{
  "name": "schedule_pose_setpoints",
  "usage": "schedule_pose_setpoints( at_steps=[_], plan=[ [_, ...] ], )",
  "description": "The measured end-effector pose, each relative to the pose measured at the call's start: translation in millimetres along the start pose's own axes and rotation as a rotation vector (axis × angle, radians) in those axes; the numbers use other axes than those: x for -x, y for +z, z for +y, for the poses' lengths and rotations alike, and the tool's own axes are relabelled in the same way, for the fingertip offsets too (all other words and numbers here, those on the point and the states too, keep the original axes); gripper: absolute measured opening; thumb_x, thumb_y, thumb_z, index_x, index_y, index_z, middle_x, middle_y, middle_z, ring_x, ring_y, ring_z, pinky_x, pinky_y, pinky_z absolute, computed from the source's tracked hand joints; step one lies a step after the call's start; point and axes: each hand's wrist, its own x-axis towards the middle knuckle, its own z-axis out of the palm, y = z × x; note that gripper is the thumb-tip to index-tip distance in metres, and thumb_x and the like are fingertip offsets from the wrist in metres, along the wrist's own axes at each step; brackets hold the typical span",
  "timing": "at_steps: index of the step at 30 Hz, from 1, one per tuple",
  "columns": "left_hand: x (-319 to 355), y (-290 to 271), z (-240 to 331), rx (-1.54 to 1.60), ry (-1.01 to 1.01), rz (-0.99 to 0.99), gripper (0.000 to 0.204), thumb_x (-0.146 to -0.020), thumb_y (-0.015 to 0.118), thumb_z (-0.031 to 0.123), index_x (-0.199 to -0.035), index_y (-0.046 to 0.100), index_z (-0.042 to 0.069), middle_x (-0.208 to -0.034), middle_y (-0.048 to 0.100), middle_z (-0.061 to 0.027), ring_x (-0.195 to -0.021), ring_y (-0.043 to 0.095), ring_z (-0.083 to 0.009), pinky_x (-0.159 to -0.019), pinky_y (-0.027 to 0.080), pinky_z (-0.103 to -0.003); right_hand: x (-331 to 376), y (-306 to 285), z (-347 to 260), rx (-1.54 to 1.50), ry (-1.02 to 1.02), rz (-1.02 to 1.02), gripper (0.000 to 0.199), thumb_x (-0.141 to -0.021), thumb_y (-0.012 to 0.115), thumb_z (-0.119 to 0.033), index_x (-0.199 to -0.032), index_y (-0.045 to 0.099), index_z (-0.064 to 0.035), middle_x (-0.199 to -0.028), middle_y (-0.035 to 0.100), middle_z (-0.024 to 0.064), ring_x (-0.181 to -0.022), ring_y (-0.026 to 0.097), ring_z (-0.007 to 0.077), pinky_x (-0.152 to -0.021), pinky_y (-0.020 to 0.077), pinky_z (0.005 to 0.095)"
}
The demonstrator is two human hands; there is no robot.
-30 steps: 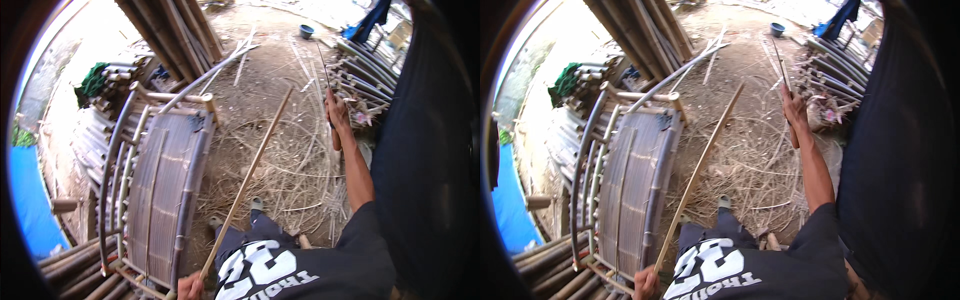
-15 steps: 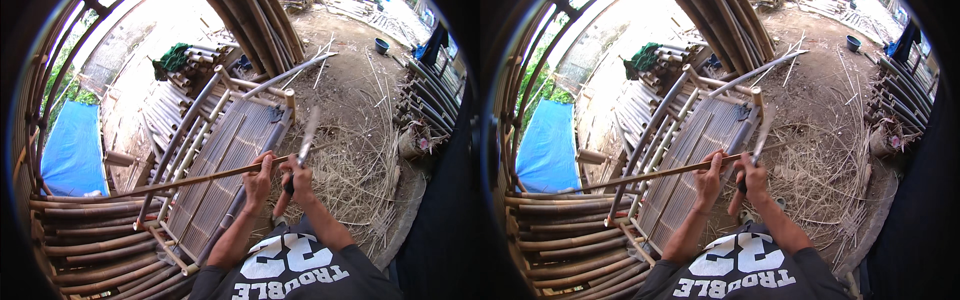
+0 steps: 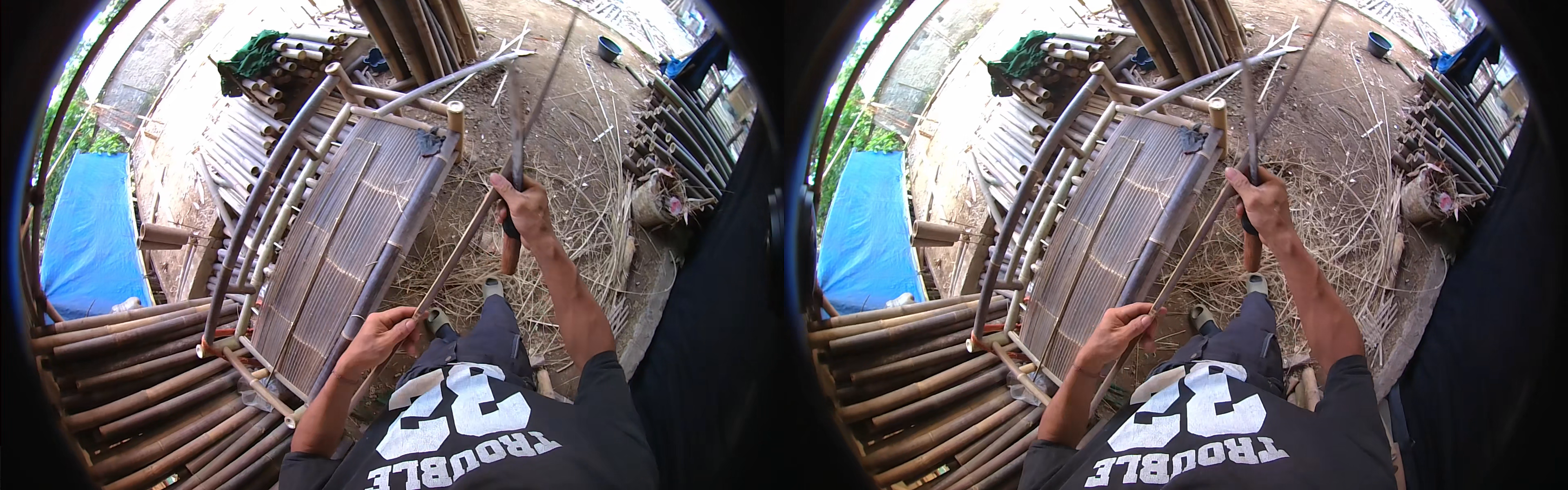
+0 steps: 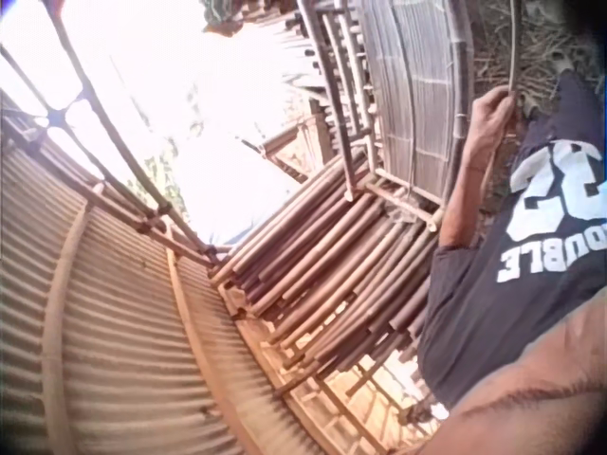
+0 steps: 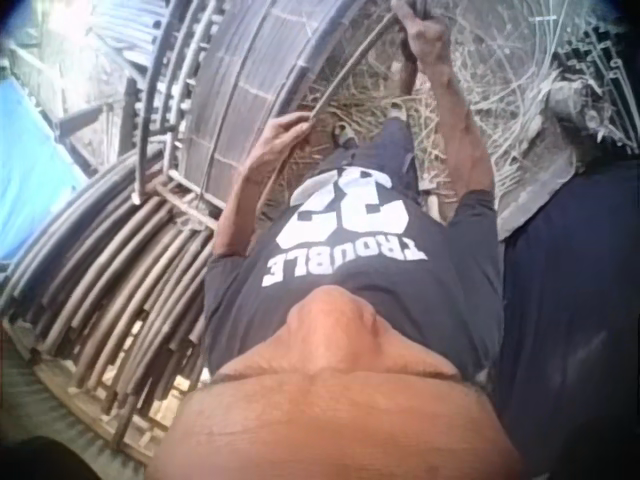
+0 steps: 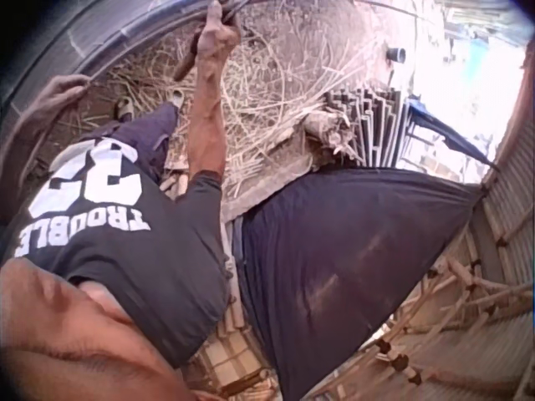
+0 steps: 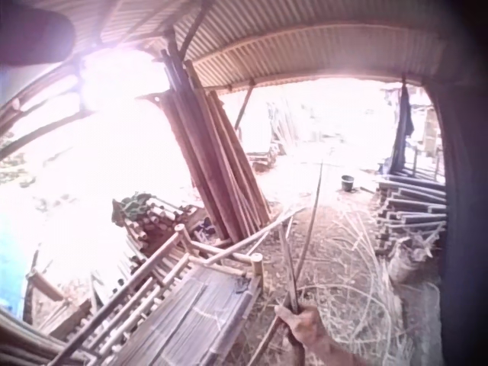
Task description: The person uses a large knife to shave and smooth thin bamboo strips. They repeatedly hold a strip in one hand and draw the knife along its length to remove the outer layer, then place the finished strip onto a bamboo frame.
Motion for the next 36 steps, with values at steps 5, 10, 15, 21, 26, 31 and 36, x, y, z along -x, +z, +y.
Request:
schedule_pose_setpoints(
  at_steps=[5, 10, 15, 21, 26, 31, 36],
  plan=[
    [-24, 32, 5, 0.286, -0.077, 0.212, 0.035, -0.096, 0.06, 0.019, -0.126, 0.059, 0.0, -0.081, 0.063, 0.0007, -0.059, 0.052, -0.0029, -0.045, 0.04, -0.017, 9, -12, 3, 0.742, -0.29, -0.143, 0.055, -0.094, 0.046, -0.061, -0.088, 0.056, -0.0071, -0.065, 0.055, 0.0027, -0.052, 0.055, 0.0148, -0.041, 0.0445, 0.0304],
    [-59, 60, 7, 0.204, -0.045, 0.493, 0.029, -0.095, 0.06, 0.011, -0.12, 0.063, -0.001, -0.081, 0.062, 0.0025, -0.057, 0.045, -0.0021, -0.049, 0.037, -0.018, 69, -6, 28, 0.934, -0.467, -0.27, 0.056, -0.093, 0.048, -0.061, -0.082, 0.054, -0.007, -0.064, 0.057, 0.0084, -0.055, 0.063, 0.0228, -0.047, 0.0515, 0.0375],
    [-68, 67, 1, -0.09, 0.029, 0.561, 0.026, -0.093, 0.057, 0.005, -0.116, 0.064, -0.003, -0.085, 0.065, -0.0032, -0.066, 0.051, -0.0051, -0.057, 0.042, -0.021, 93, -9, 33, 0.927, -0.403, -0.421, 0.054, -0.089, 0.055, -0.058, -0.086, 0.057, -0.0041, -0.067, 0.062, 0.0125, -0.061, 0.067, 0.0297, -0.052, 0.0537, 0.0388],
    [-64, 81, 8, -0.142, 0.083, 0.619, 0.027, -0.094, 0.056, 0.004, -0.119, 0.063, -0.003, -0.087, 0.062, -0.0017, -0.067, 0.051, -0.0045, -0.057, 0.041, -0.02, 70, -18, 28, 0.953, -0.389, -0.377, 0.052, -0.09, 0.054, -0.057, -0.085, 0.057, -0.0054, -0.063, 0.062, 0.0142, -0.057, 0.067, 0.0297, -0.049, 0.0533, 0.0397],
    [-40, 87, 7, -0.186, 0.046, 0.557, 0.03, -0.092, 0.056, 0.001, -0.121, 0.063, 0.0, -0.084, 0.063, -0.0048, -0.071, 0.055, -0.0077, -0.061, 0.045, -0.023, 42, -36, 26, 0.942, -0.308, -0.298, 0.054, -0.093, 0.049, -0.059, -0.079, 0.054, -0.0066, -0.061, 0.063, 0.0131, -0.055, 0.067, 0.0286, -0.047, 0.0531, 0.0401],
    [-14, 87, -7, -0.242, 0.135, 0.554, 0.031, -0.09, 0.056, -0.002, -0.12, 0.063, -0.001, -0.086, 0.064, -0.006, -0.073, 0.058, -0.0099, -0.064, 0.046, -0.024, 31, -44, 22, 0.989, -0.452, -0.265, 0.058, -0.092, 0.047, -0.062, -0.078, 0.055, -0.0069, -0.057, 0.059, 0.0097, -0.05, 0.064, 0.0255, -0.044, 0.0513, 0.0392],
    [18, 79, -4, -0.354, 0.089, 0.514, 0.029, -0.088, 0.057, -0.004, -0.115, 0.064, -0.002, -0.086, 0.066, -0.0094, -0.078, 0.063, -0.0146, -0.07, 0.049, -0.026, 11, -55, 13, 1.05, -0.235, -0.288, 0.063, -0.092, 0.041, -0.067, -0.078, 0.056, -0.0076, -0.054, 0.057, 0.0063, -0.046, 0.058, 0.0175, -0.043, 0.0488, 0.0349]
  ],
)
